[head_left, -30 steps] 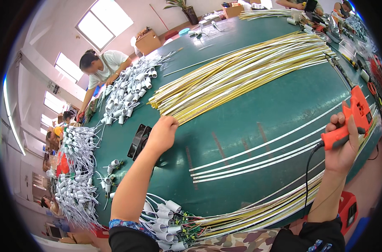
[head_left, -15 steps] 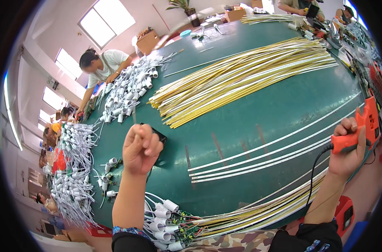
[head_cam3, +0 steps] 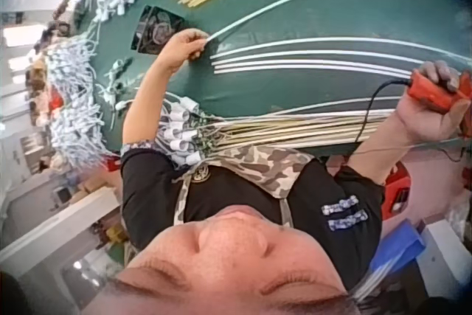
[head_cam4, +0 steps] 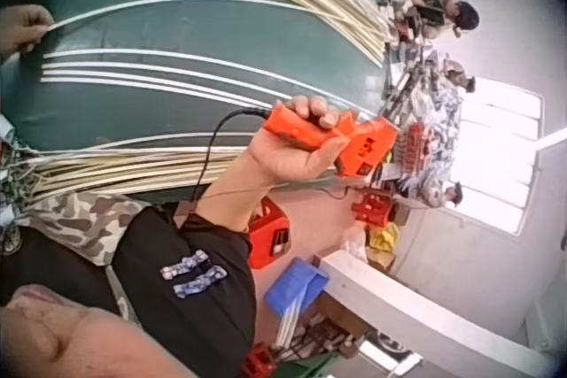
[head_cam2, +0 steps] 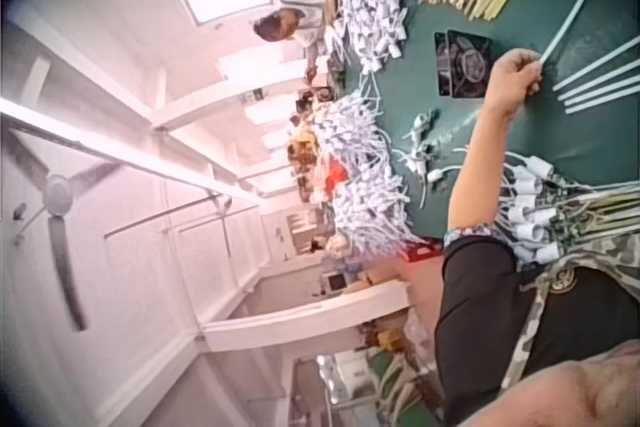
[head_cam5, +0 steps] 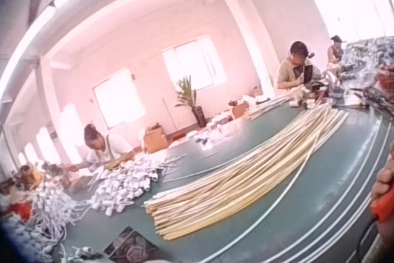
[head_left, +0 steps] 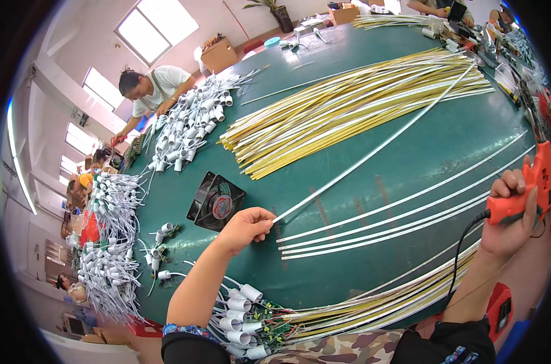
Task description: The person lines up LED light strips on a workbench by hand and solders wire connections from power drivers onto the strips using a soldering gun.
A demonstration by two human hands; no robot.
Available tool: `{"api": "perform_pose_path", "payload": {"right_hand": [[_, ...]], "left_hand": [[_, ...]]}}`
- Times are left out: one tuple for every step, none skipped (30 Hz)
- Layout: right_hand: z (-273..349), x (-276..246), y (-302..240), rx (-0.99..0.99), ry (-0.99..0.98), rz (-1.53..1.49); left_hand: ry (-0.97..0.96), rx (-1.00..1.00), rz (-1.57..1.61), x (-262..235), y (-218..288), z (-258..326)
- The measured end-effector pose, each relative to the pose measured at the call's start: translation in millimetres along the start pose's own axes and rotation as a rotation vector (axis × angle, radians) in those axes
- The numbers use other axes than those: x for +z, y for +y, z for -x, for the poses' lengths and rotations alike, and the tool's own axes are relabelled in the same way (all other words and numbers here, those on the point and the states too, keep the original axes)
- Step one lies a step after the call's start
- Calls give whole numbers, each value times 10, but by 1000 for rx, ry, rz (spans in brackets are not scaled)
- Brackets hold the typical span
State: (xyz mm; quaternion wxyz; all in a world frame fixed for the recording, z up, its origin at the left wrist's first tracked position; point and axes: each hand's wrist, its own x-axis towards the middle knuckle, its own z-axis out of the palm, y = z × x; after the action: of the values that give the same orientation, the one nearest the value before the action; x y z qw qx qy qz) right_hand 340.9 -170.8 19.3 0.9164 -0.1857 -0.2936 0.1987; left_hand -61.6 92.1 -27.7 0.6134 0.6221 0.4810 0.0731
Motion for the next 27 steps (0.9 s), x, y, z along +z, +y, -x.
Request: {"api": "perform_pose_path", "payload": {"right_hand": [[-1,-2,-7,3,0,1],[-3,-3,-11,7,-4,7],[-4,-2,-16,12,-10,11],[0,-8,-19,18,-9,12],[6,-14,-24,17,-15,-6],[9,-15,-26,16,-20,-24],[10,-11,-22,21,-20,-25],[10,-6,-19,21,-12,-21],[12,-4,-15,21,-3,-16],[13,-5,0,26,-4,-19],[14,-9,14,30,-11,-24],[14,-14,27,35,-18,-29],[13,-23,20,37,-18,-27],[8,-39,11,45,-23,-27],[6,-45,7,53,-28,-26],[8,-47,5,55,-26,-26],[9,-48,4,60,-11,-2],[11,-49,3,65,4,23],[10,-50,6,66,6,25],[10,-47,10,67,9,30],[10,-48,14,68,12,36],[8,-54,16,69,14,36],[6,-63,19,71,8,45],[5,-74,22,73,3,52],[3,-73,21,74,6,52],[-2,-73,20,74,2,82],[-3,-75,22,75,-1,112]], "left_hand": [[0,-2,2,14,4,-11],[8,-8,4,27,10,-16],[18,-14,6,37,18,-19],[19,-19,9,44,26,-19],[-35,-31,-4,50,43,-16],[-89,-42,-16,59,59,-14],[-87,-46,-13,69,75,-12],[-105,-39,-74,82,92,-14],[-123,-32,-134,95,100,-22],[-119,-36,-132,98,100,-27],[-140,-36,-158,100,97,-34],[-161,-37,-185,102,98,-41],[-162,-39,-183,110,110,-59],[-178,-39,-203,117,127,-77],[-193,-40,-223,116,142,-91],[-193,-42,-222,110,161,-99],[-214,-32,-201,101,178,-103],[-235,-21,-180,92,185,-103],[-225,-5,-208,77,176,-128],[-227,-7,-208,85,178,-126],[-191,-57,-212,108,200,-106],[-155,-107,-216,123,222,-90],[-156,-109,-216,117,223,-86],[-145,-116,-171,100,219,-79],[-132,-123,-126,79,216,-64],[-132,-127,-127,62,202,-59],[-134,-122,-152,42,180,-61]]}}
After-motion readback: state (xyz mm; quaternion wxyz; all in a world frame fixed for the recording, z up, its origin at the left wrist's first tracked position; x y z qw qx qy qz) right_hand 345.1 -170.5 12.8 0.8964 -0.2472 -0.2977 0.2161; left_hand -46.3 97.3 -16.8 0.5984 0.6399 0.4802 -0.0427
